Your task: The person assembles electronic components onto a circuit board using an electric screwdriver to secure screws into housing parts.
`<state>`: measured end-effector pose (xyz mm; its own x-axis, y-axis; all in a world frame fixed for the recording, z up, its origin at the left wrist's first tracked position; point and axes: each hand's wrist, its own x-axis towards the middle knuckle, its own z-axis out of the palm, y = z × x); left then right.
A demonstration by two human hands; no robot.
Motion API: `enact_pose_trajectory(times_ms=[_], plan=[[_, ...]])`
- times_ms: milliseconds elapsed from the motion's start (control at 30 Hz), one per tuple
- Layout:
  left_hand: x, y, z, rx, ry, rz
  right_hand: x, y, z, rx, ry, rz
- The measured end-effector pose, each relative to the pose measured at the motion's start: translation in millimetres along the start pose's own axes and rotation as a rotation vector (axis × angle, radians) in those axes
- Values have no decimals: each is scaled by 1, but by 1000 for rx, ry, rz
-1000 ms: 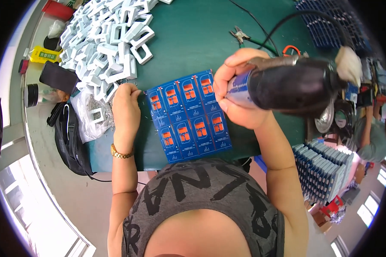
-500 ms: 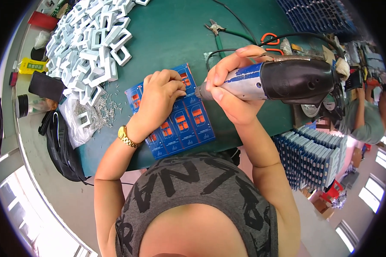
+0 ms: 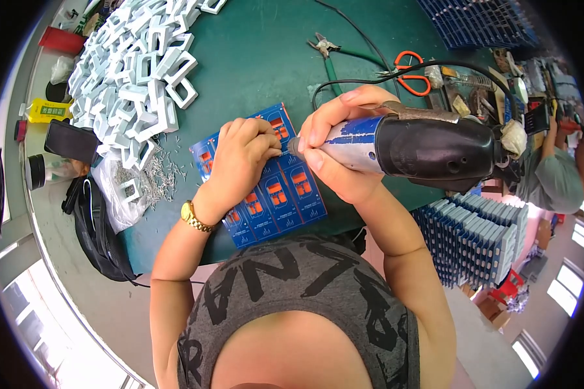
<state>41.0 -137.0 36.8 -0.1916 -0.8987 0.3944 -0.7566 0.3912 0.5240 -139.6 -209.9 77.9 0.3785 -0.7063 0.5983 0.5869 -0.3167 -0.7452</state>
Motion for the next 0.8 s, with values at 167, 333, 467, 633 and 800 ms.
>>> enact_pose_trajectory(times_ms=[167,333,467,633,800], plan=[[-1,0,0,-54,40,-83,-3,3,2,0,5,-10],[-2,-5,1,-77,29,-93,-4,3,4,3,-33,3],[0,-7,2,-99,17,-93,-2,1,5,-9,-47,17],[-1,-7,0,-105,35,-87,0,-1,10,-72,-102,24],[-6,-7,-7,-147,20,-73,5,4,15,-117,-178,35]])
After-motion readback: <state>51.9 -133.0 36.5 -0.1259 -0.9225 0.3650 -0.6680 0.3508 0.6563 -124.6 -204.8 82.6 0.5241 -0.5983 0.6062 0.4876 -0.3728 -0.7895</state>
